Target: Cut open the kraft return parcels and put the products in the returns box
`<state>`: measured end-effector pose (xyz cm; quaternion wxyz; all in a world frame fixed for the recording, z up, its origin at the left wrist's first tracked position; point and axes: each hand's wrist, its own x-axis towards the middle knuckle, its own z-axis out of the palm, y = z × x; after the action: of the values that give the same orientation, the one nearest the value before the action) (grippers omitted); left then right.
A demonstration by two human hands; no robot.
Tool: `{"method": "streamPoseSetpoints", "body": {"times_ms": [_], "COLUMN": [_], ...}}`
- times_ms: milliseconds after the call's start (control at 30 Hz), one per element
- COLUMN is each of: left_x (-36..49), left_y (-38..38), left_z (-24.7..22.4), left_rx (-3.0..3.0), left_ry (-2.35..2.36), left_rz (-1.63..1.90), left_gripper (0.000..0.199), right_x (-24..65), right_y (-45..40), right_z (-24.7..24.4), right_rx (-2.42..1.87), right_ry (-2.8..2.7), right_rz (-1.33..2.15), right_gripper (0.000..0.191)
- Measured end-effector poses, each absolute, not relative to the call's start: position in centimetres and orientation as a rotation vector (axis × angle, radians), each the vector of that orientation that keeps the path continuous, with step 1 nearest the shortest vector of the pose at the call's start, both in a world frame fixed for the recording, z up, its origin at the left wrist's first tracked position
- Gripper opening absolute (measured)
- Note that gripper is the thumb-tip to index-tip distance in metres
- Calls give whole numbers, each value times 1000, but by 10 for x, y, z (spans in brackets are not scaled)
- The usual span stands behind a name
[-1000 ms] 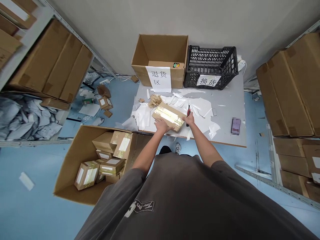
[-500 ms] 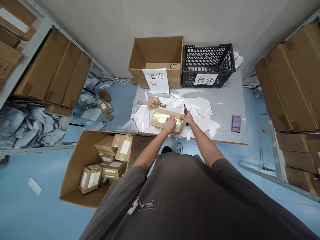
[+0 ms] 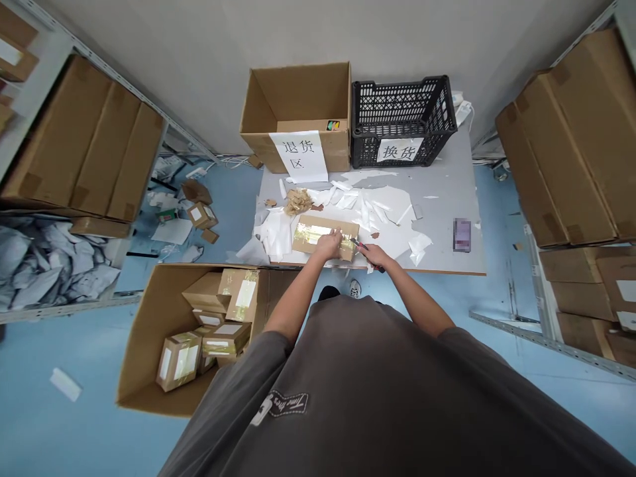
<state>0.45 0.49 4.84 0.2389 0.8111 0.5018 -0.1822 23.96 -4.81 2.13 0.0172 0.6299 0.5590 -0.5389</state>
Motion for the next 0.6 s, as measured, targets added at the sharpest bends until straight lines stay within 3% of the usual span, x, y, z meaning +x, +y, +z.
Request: {"method": "streamPoseSetpoints", "body": {"times_ms": [267, 467, 600], "left_x": [13, 3, -16], "left_y": [6, -7, 14], "left_z": [50, 49, 34], "left_rx": [2155, 2172, 2187], "left_ry": [1455, 1571, 1598], "left_rz": [-538, -247, -235], "left_gripper": [113, 69, 100], "right_x": [244, 277, 277], "right_y": [-66, -80, -72], "right_z": [16, 29, 38], "right_rx": [1833, 2044, 2140], "right_ry": [1711, 1664, 1723], "right_rz": [-1905, -1906, -1823], "right_gripper": [48, 48, 58]}}
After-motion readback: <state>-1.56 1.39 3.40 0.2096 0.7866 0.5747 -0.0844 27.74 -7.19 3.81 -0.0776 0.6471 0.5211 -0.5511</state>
